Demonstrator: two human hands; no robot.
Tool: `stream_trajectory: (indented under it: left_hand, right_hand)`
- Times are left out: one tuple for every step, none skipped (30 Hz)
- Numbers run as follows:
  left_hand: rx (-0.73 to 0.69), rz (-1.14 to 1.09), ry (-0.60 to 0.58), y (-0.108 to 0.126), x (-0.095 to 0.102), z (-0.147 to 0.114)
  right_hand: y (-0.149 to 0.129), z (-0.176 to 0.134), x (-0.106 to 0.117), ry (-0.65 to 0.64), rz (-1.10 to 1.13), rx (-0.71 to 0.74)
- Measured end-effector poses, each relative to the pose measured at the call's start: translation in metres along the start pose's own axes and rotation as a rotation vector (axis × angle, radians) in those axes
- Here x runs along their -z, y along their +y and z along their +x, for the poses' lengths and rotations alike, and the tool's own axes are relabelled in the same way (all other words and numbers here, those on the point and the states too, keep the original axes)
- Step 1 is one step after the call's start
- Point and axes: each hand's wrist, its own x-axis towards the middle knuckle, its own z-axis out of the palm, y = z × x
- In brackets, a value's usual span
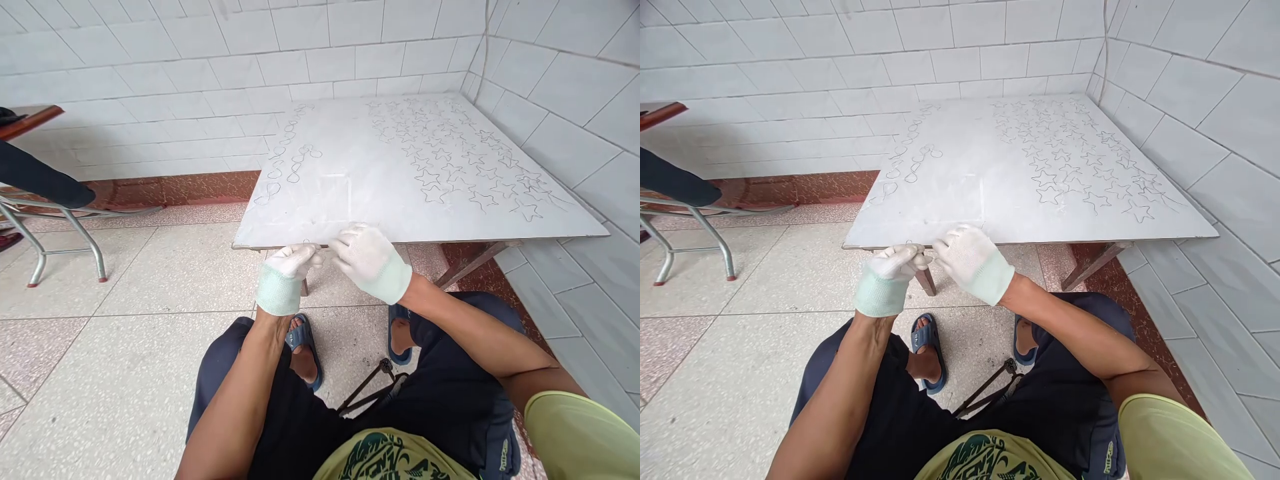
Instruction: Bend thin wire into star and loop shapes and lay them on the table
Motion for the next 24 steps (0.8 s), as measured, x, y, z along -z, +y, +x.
stream_trajectory:
  left_hand:
    - [0.008, -0.015, -0.023, -0.003, 0.001, 0.002]
    - [0.015, -0.031, -0.041, -0.006, 0.002, 0.004]
    - [0.024, -0.049, -0.054, -0.009, 0.002, 0.006]
    - [0.036, -0.067, -0.064, -0.011, 0.002, 0.007]
    - [0.046, -0.082, -0.072, -0.012, 0.003, 0.007]
    - [0.053, -0.086, -0.075, -0.012, 0.003, 0.007]
    - [0.051, -0.079, -0.072, -0.011, 0.003, 0.007]
    - [0.042, -0.062, -0.064, -0.010, 0.003, 0.006]
    - [0.034, -0.038, -0.055, -0.009, 0.003, 0.005]
    - [0.027, -0.007, -0.048, -0.008, 0.004, 0.004]
    - [0.024, 0.033, -0.045, -0.007, 0.005, 0.004]
    - [0.023, 0.082, -0.046, -0.006, 0.006, 0.003]
    - [0.025, 0.139, -0.050, -0.006, 0.007, 0.003]
    - [0.029, 0.200, -0.056, -0.006, 0.008, 0.002]
    - [0.032, 0.255, -0.064, -0.006, 0.009, 0.002]
    - [0.033, 0.301, -0.069, -0.006, 0.009, 0.001]
    - [0.032, 0.336, -0.071, -0.005, 0.009, 0.000]
    - [0.031, 0.363, -0.074, -0.004, 0.009, -0.001]
    - [0.031, 0.384, -0.078, -0.003, 0.008, -0.002]
    - [0.032, 0.399, -0.085, -0.002, 0.008, -0.003]
    - [0.037, 0.409, -0.093, -0.001, 0.007, -0.004]
    - [0.048, 0.415, -0.103, 0.000, 0.007, -0.004]
    - [0.062, 0.419, -0.114, 0.001, 0.007, -0.004]
    - [0.078, 0.424, -0.126, 0.001, 0.008, -0.003]
  right_hand:
    - [0.001, 0.001, -0.007, -0.024, -0.016, 0.013]
    - [0.002, 0.001, -0.012, -0.047, -0.025, 0.019]
    - [0.004, 0.000, -0.016, -0.066, -0.032, 0.023]
    - [0.004, -0.002, -0.019, -0.079, -0.041, 0.025]
    - [0.005, -0.004, -0.020, -0.087, -0.054, 0.023]
    - [0.006, -0.006, -0.021, -0.090, -0.072, 0.021]
    - [0.007, -0.008, -0.021, -0.089, -0.093, 0.016]
    - [0.008, -0.009, -0.022, -0.088, -0.115, 0.014]
    - [0.009, -0.010, -0.022, -0.088, -0.132, 0.015]
    - [0.010, -0.011, -0.023, -0.092, -0.145, 0.019]
    - [0.012, -0.012, -0.024, -0.096, -0.154, 0.025]
    - [0.013, -0.013, -0.025, -0.100, -0.160, 0.032]
    - [0.014, -0.014, -0.027, -0.103, -0.162, 0.045]
    - [0.014, -0.014, -0.028, -0.103, -0.164, 0.054]
    - [0.015, -0.015, -0.029, -0.100, -0.168, 0.059]
    - [0.015, -0.015, -0.030, -0.095, -0.171, 0.066]
    - [0.016, -0.015, -0.030, -0.092, -0.176, 0.075]
    - [0.016, -0.016, -0.030, -0.095, -0.180, 0.090]
    - [0.017, -0.016, -0.030, -0.103, -0.182, 0.111]
    - [0.018, -0.016, -0.030, -0.116, -0.181, 0.133]
    - [0.020, -0.016, -0.030, -0.130, -0.173, 0.156]
    - [0.022, -0.017, -0.031, -0.142, -0.161, 0.176]
    - [0.023, -0.018, -0.032, -0.146, -0.147, 0.190]
    - [0.025, -0.019, -0.034, -0.144, -0.132, 0.201]
